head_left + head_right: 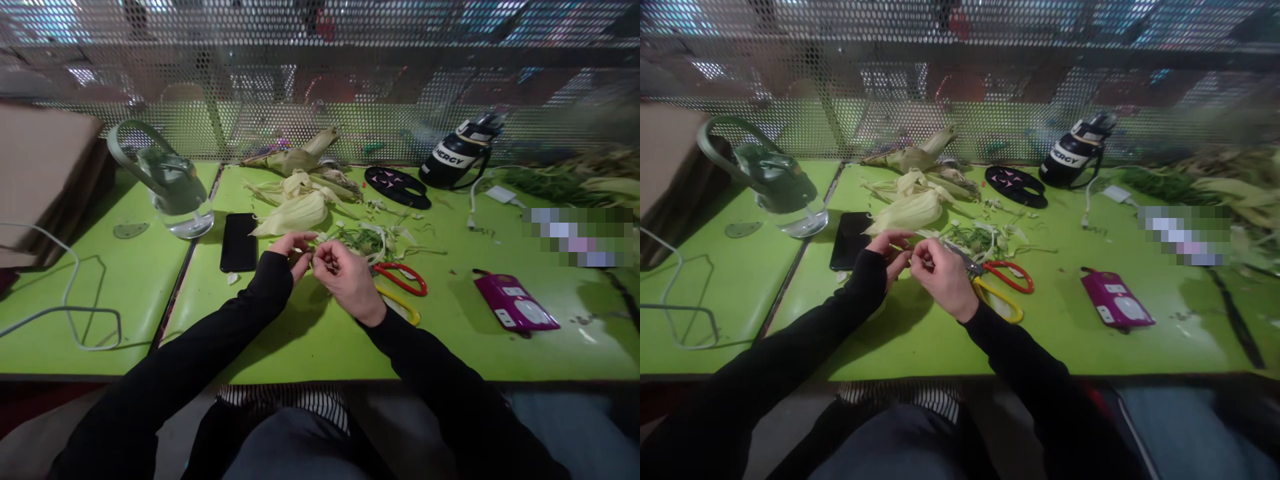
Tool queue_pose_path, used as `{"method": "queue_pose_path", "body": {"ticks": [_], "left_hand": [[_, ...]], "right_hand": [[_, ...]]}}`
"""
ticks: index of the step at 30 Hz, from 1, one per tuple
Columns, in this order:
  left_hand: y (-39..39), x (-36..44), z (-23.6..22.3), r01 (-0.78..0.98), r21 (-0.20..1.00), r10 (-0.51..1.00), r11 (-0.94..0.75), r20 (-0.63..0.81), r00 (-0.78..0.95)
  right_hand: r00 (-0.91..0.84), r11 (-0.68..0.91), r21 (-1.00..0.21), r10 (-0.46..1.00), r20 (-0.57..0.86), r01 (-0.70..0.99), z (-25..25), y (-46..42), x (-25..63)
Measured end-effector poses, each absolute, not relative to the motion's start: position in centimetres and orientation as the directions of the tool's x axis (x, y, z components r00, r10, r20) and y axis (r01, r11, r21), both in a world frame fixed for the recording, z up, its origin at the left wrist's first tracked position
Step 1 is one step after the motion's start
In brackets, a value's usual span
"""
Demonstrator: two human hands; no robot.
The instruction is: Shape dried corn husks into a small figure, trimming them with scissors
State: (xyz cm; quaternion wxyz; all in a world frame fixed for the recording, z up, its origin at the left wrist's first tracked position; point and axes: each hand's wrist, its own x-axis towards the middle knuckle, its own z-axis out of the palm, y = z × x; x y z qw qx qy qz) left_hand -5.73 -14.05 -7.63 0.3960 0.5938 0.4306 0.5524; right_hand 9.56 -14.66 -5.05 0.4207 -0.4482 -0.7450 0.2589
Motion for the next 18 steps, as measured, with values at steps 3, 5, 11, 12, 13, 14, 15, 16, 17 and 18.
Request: {"method": "queue_pose_path", "body": {"ticks": [3,5,11,12,13,14,15,16,17,18], "left_hand": [[-14.0,-6.0,-7.2,0.098,0.947,0.952,-0.305,0.305,0.024],[-14.1,-6.0,-6.5,0.097,0.967,0.972,-0.234,0.232,0.03],[-14.5,-5.3,-3.9,-0.099,0.994,0.998,0.046,-0.05,-0.032],[-14.4,-5.2,-3.8,-0.129,0.99,0.997,0.053,-0.06,-0.047],[-14.2,-5.2,-3.9,-0.158,0.986,0.996,0.059,-0.069,-0.057],[-14.0,-5.2,-4.1,-0.186,0.98,0.995,0.066,-0.078,-0.061],[-13.9,-5.3,-4.4,-0.207,0.976,0.996,0.067,-0.079,-0.05],[-13.7,-5.4,-4.7,-0.216,0.974,0.997,0.06,-0.067,-0.023],[-13.6,-5.5,-5.1,-0.22,0.974,0.999,0.049,-0.046,0.016],[-13.5,-5.7,-5.4,-0.219,0.975,0.998,0.034,-0.022,0.057]], "right_hand": [[-0.283,0.526,-0.711,0.85,0.444,0.466,-5.2,-14.7,9.5],[-0.308,0.548,-0.702,0.837,0.453,0.456,-5.3,-14.7,9.5],[-0.257,0.41,-0.871,0.903,0.345,0.272,-5.9,-14.6,9.6],[-0.25,0.356,-0.909,0.92,0.301,0.218,-5.9,-14.6,9.6],[-0.248,0.301,-0.939,0.934,0.256,0.166,-5.9,-14.5,9.6],[-0.25,0.25,-0.961,0.944,0.214,0.121,-5.9,-14.5,9.6],[-0.254,0.209,-0.974,0.95,0.18,0.092,-5.8,-14.5,9.6],[-0.258,0.181,-0.98,0.954,0.155,0.08,-5.7,-14.5,9.6],[-0.261,0.167,-0.983,0.955,0.14,0.081,-5.6,-14.5,9.6],[-0.263,0.162,-0.983,0.955,0.134,0.085,-5.5,-14.5,9.6]]}}
